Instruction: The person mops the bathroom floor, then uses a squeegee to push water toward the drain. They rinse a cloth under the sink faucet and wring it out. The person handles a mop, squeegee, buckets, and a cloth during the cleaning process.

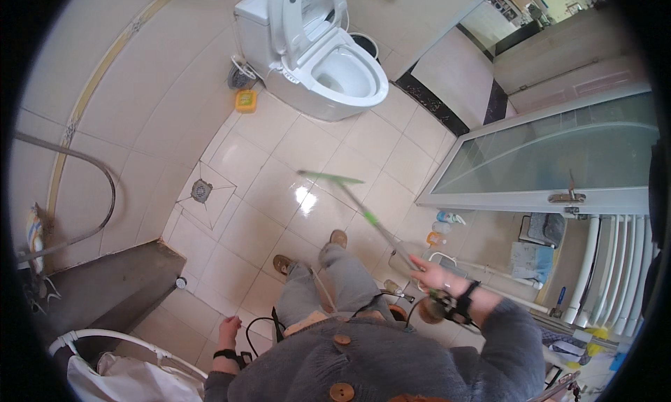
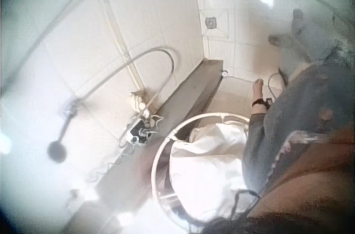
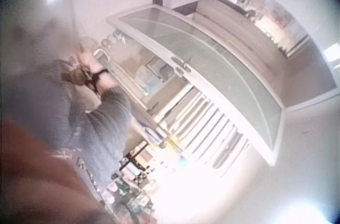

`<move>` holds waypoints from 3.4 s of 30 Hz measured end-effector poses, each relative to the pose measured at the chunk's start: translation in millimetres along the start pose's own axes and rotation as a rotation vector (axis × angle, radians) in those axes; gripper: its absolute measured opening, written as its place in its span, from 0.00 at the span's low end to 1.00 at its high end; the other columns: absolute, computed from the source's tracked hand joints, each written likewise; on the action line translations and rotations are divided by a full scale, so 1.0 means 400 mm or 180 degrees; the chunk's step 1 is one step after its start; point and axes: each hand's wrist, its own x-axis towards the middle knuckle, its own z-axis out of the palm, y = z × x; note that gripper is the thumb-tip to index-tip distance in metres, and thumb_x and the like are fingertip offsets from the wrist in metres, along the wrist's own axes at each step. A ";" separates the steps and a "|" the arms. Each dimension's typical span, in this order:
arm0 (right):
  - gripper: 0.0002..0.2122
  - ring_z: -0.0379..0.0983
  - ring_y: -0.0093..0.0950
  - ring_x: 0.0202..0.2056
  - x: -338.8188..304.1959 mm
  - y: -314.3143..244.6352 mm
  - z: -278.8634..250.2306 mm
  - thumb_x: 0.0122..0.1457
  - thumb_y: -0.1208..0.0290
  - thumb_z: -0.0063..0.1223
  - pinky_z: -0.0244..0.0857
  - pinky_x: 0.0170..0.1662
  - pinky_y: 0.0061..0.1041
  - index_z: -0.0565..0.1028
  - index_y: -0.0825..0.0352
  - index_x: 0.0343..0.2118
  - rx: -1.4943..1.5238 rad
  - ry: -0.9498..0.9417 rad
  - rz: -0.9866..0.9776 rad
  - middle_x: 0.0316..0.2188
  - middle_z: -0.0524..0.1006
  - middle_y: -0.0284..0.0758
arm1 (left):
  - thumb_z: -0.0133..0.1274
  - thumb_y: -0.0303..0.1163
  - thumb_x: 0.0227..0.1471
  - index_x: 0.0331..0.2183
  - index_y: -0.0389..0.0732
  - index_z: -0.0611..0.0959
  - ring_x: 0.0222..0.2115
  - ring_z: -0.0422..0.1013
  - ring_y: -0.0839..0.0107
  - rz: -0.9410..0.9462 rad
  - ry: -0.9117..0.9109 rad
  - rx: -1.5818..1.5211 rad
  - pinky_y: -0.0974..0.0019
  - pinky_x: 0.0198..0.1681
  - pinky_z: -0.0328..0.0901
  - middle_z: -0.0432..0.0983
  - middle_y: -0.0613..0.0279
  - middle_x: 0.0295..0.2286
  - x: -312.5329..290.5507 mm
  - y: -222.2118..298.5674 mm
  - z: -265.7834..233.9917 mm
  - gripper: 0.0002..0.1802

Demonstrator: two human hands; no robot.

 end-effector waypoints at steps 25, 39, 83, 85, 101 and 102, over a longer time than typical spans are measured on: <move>0.29 0.68 0.28 0.12 0.181 -0.544 -0.690 0.55 0.71 0.41 0.66 0.20 0.27 0.48 0.56 0.60 -0.1352 0.1423 -0.0998 0.22 0.74 0.42 | 0.52 0.35 0.49 0.40 0.31 0.73 0.32 0.71 0.69 0.0286 0.0197 -0.0442 0.68 0.38 0.66 0.75 0.56 0.32 -0.176 0.345 0.371 0.19; 0.31 0.65 0.21 0.14 -0.125 -0.226 -0.224 0.55 0.73 0.45 0.65 0.19 0.22 0.47 0.55 0.61 -0.0529 0.1255 -0.0455 0.19 0.70 0.33 | 0.51 0.33 0.47 0.40 0.29 0.73 0.29 0.71 0.69 0.0581 -0.0249 -0.0146 0.70 0.34 0.65 0.75 0.57 0.29 0.039 0.373 0.159 0.20; 0.31 0.62 0.20 0.10 -0.143 -0.305 0.069 0.55 0.73 0.47 0.59 0.14 0.20 0.48 0.54 0.61 0.0227 0.0819 -0.0867 0.12 0.66 0.29 | 0.53 0.31 0.40 0.38 0.30 0.76 0.27 0.70 0.70 0.0162 0.0054 -0.0220 0.70 0.32 0.66 0.75 0.57 0.27 0.100 0.129 -0.130 0.21; 0.32 0.62 0.20 0.11 -0.106 -0.369 0.072 0.55 0.73 0.46 0.59 0.15 0.21 0.47 0.54 0.61 -0.0043 0.1028 -0.0670 0.12 0.66 0.28 | 0.53 0.32 0.41 0.38 0.30 0.76 0.28 0.71 0.70 0.0231 0.0056 -0.0197 0.69 0.33 0.66 0.75 0.57 0.29 0.100 0.150 -0.119 0.21; 0.27 0.58 0.17 0.12 -0.263 -0.336 0.049 0.57 0.75 0.43 0.55 0.14 0.16 0.53 0.52 0.59 0.2071 0.0057 -0.0976 0.17 0.66 0.30 | 0.52 0.36 0.47 0.39 0.30 0.75 0.29 0.70 0.70 0.0155 -0.0065 -0.0155 0.69 0.34 0.65 0.75 0.58 0.29 0.009 0.205 -0.086 0.21; 0.26 0.57 0.18 0.11 -0.266 -0.356 0.043 0.57 0.74 0.42 0.55 0.14 0.16 0.52 0.52 0.59 0.2566 -0.0163 -0.1042 0.16 0.65 0.29 | 0.52 0.36 0.46 0.39 0.30 0.76 0.29 0.70 0.70 0.0206 -0.0170 -0.0052 0.69 0.34 0.65 0.75 0.58 0.29 0.020 0.214 -0.077 0.21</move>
